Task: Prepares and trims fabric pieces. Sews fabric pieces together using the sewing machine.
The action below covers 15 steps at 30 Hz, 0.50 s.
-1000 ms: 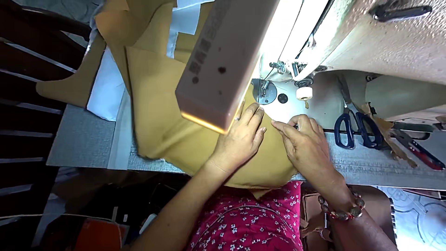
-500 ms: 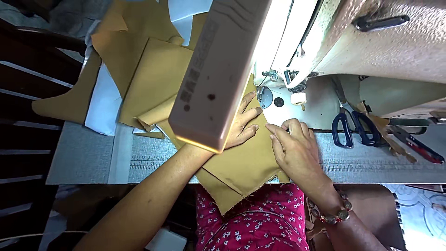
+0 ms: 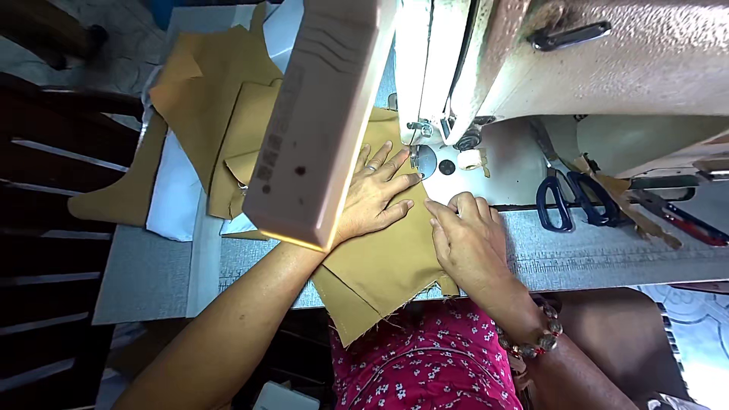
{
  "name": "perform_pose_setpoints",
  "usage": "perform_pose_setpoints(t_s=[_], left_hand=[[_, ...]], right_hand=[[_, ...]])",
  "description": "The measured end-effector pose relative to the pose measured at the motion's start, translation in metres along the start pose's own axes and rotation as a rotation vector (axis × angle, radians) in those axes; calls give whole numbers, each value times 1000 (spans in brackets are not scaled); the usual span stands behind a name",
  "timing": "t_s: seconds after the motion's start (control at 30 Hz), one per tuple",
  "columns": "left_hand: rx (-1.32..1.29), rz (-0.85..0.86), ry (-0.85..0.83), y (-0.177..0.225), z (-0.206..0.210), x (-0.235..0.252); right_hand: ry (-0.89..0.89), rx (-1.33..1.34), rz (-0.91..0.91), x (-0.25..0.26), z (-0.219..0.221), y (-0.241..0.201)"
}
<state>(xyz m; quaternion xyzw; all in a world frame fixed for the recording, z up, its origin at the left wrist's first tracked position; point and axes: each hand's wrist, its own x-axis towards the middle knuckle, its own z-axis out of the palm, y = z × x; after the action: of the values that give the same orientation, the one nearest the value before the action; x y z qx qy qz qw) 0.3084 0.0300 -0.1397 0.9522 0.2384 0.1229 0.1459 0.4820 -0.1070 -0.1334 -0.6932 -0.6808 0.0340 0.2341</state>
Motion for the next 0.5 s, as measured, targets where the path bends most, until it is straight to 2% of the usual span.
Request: perform_pose_setpoints(t_s=[0.13,0.33,0.43,0.5], left_hand=[[7,46,-31,-12,-4,3],[52,194,43,-31,-5,7],[88,79,30,-11,-13,1],[82,-29,109,17,-12,-5]], right_hand=[[3,14,3,3,4,-4],[8,42,-2,6,9,-6],[26,54,-19,5,12,-7],[34,64,-24,5,13,-6]])
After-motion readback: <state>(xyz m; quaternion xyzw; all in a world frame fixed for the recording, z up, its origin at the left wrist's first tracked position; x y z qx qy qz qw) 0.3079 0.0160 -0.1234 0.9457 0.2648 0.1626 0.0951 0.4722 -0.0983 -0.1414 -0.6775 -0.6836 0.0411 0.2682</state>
